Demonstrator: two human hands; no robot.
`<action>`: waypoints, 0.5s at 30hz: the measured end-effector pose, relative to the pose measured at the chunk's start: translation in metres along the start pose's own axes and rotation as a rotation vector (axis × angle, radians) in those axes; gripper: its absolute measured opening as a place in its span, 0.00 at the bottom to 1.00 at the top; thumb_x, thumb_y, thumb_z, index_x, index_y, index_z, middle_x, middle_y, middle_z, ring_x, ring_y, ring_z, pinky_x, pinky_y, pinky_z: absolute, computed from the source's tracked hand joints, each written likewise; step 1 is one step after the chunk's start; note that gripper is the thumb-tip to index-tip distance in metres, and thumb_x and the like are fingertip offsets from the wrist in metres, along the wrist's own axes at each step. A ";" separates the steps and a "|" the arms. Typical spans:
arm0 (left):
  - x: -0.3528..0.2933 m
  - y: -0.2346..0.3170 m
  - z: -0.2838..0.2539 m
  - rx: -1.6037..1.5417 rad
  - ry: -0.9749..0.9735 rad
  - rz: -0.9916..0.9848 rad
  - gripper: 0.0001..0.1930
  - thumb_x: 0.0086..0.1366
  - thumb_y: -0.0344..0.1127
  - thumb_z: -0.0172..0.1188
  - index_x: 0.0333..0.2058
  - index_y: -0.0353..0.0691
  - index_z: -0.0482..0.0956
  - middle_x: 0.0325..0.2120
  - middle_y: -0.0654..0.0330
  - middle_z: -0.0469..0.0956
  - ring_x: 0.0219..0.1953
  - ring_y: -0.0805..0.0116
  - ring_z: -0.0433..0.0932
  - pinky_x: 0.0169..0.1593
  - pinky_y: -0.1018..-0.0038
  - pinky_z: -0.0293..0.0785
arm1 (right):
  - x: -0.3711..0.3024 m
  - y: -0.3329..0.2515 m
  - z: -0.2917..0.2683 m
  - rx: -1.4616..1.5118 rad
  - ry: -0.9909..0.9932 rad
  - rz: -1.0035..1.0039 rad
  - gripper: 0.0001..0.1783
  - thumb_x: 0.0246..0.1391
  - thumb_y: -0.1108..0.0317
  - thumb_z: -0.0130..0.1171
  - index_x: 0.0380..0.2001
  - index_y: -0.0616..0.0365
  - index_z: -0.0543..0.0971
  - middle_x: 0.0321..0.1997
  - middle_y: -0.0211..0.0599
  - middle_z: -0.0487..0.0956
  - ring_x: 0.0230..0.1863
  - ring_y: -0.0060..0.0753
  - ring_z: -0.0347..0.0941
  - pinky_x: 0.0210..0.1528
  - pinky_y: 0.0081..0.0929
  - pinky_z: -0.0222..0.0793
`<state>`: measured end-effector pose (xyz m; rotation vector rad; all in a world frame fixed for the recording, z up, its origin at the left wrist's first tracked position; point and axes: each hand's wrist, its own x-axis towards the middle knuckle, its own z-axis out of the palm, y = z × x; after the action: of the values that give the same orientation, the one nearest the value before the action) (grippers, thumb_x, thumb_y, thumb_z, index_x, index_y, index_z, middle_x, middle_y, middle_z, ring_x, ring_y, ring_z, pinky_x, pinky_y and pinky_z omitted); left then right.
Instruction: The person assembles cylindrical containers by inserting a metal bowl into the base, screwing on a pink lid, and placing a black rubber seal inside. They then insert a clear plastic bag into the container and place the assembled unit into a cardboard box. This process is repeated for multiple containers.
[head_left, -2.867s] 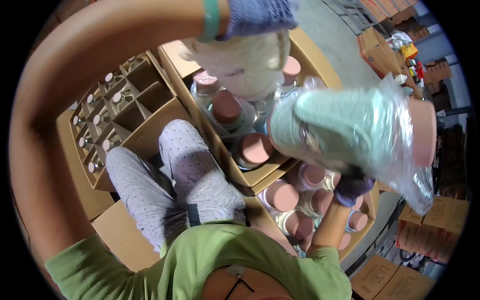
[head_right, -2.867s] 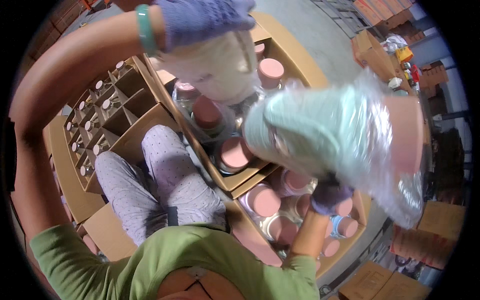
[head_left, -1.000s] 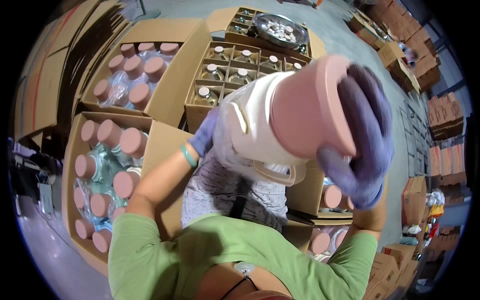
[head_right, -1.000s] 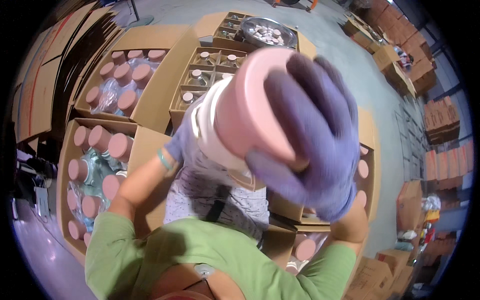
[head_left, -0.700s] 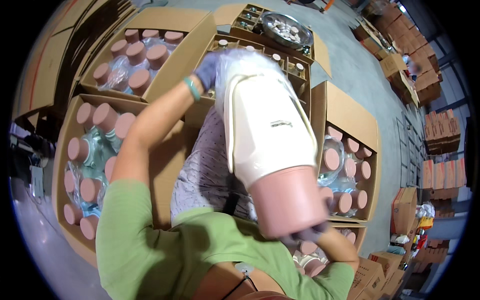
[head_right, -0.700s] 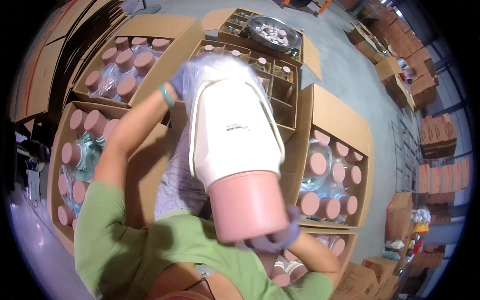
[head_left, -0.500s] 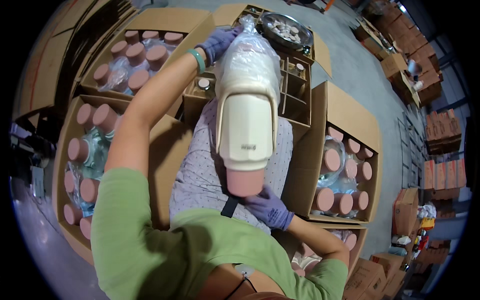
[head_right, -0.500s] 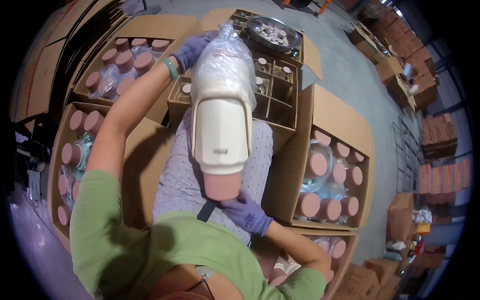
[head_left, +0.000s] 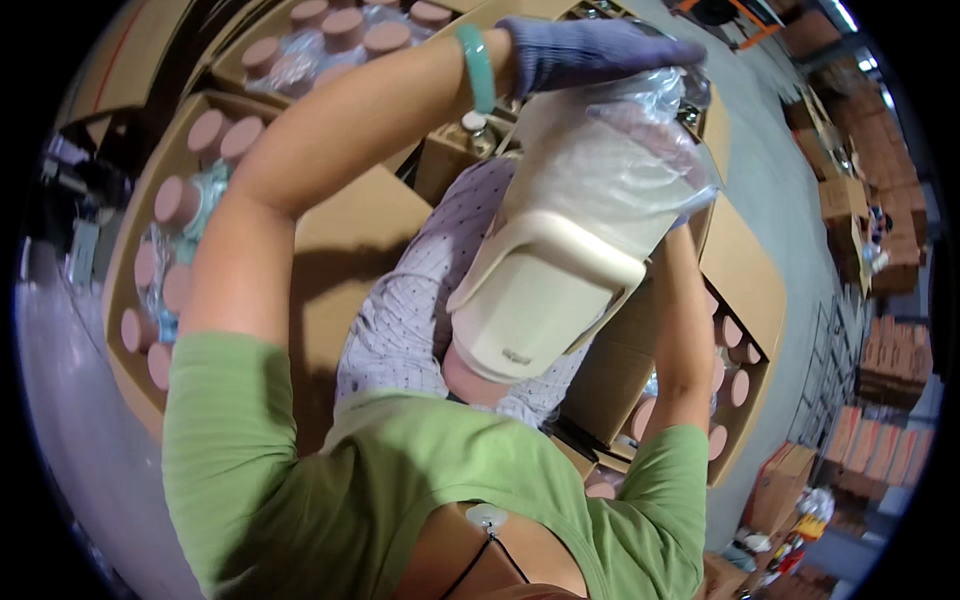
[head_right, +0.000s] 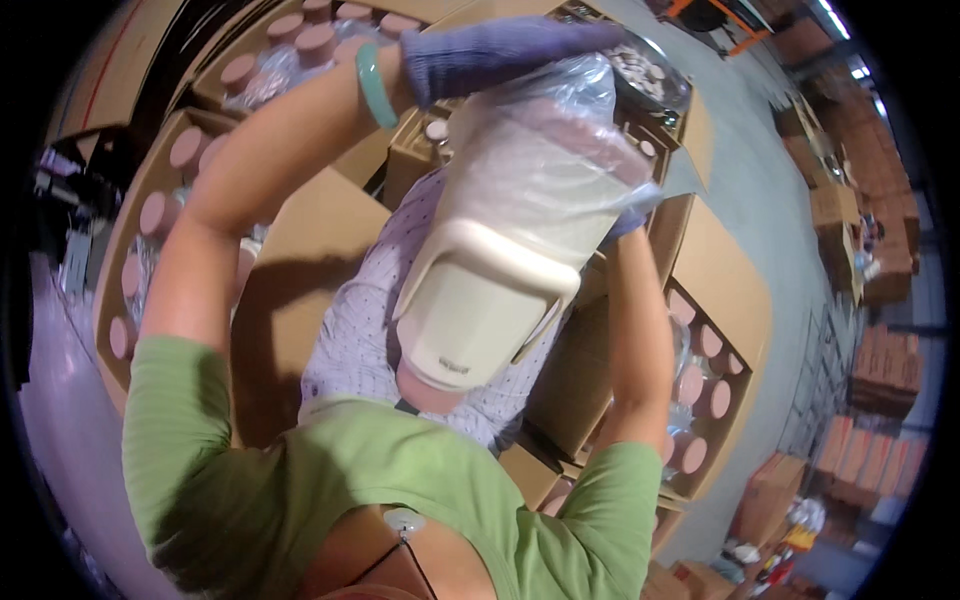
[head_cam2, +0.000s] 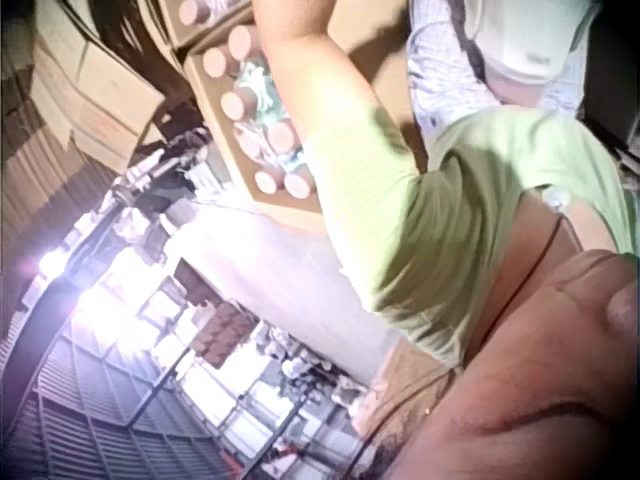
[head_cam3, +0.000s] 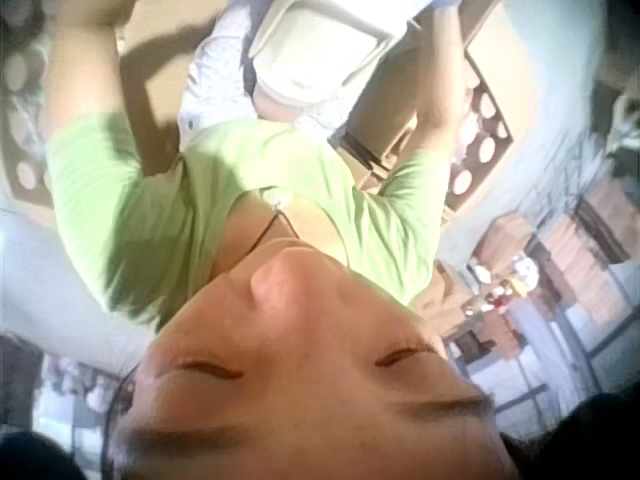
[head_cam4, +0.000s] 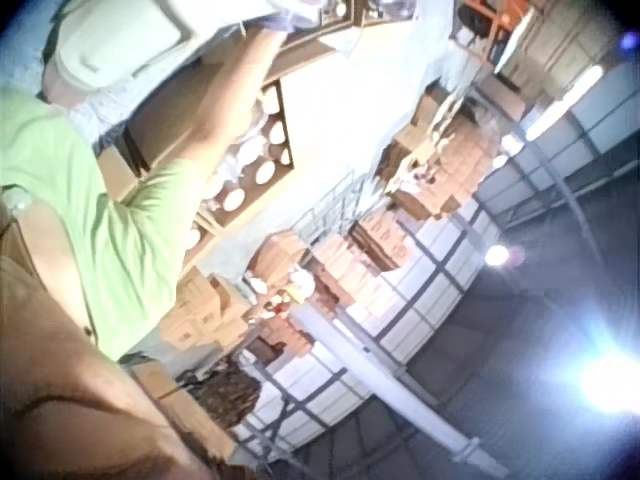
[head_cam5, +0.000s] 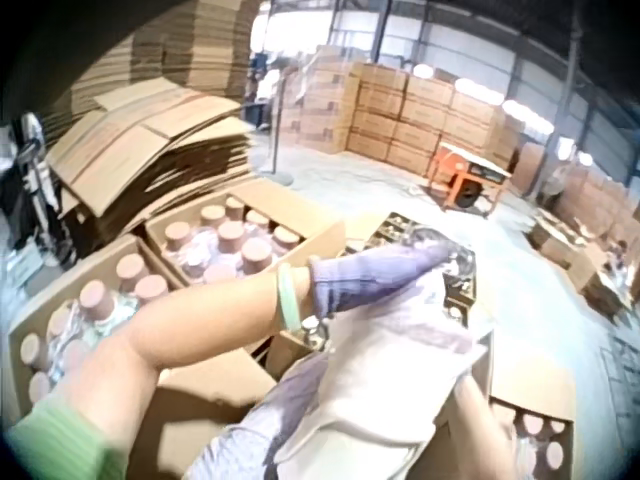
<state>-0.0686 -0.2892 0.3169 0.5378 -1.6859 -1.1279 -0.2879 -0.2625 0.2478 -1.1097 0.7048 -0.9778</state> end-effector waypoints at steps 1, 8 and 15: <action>-0.011 0.030 -0.007 0.274 -0.050 -0.106 0.27 0.73 0.52 0.45 0.45 0.31 0.79 0.35 0.53 0.83 0.38 0.64 0.80 0.49 0.69 0.75 | -0.023 0.010 0.008 -0.097 0.040 -0.079 0.21 0.55 0.72 0.59 0.52 0.65 0.75 0.52 0.43 0.79 0.51 0.32 0.76 0.54 0.31 0.73; -0.035 0.031 -0.004 0.567 -0.179 -0.199 0.32 0.70 0.62 0.43 0.46 0.36 0.82 0.41 0.49 0.82 0.45 0.59 0.79 0.53 0.68 0.73 | -0.093 0.089 -0.003 -0.188 0.063 0.101 0.19 0.54 0.72 0.61 0.50 0.65 0.77 0.48 0.42 0.81 0.46 0.34 0.79 0.50 0.31 0.75; -0.037 0.023 0.018 1.079 -0.271 -0.167 0.27 0.66 0.56 0.47 0.44 0.39 0.83 0.39 0.48 0.82 0.44 0.49 0.80 0.51 0.59 0.73 | -0.190 0.104 0.013 -1.589 -0.790 0.068 0.24 0.51 0.63 0.59 0.51 0.60 0.75 0.52 0.45 0.77 0.55 0.48 0.70 0.60 0.40 0.64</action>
<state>-0.0666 -0.2422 0.3179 1.2370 -2.4684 -0.2989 -0.3271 -0.0712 0.1527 -2.5803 0.7797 0.3728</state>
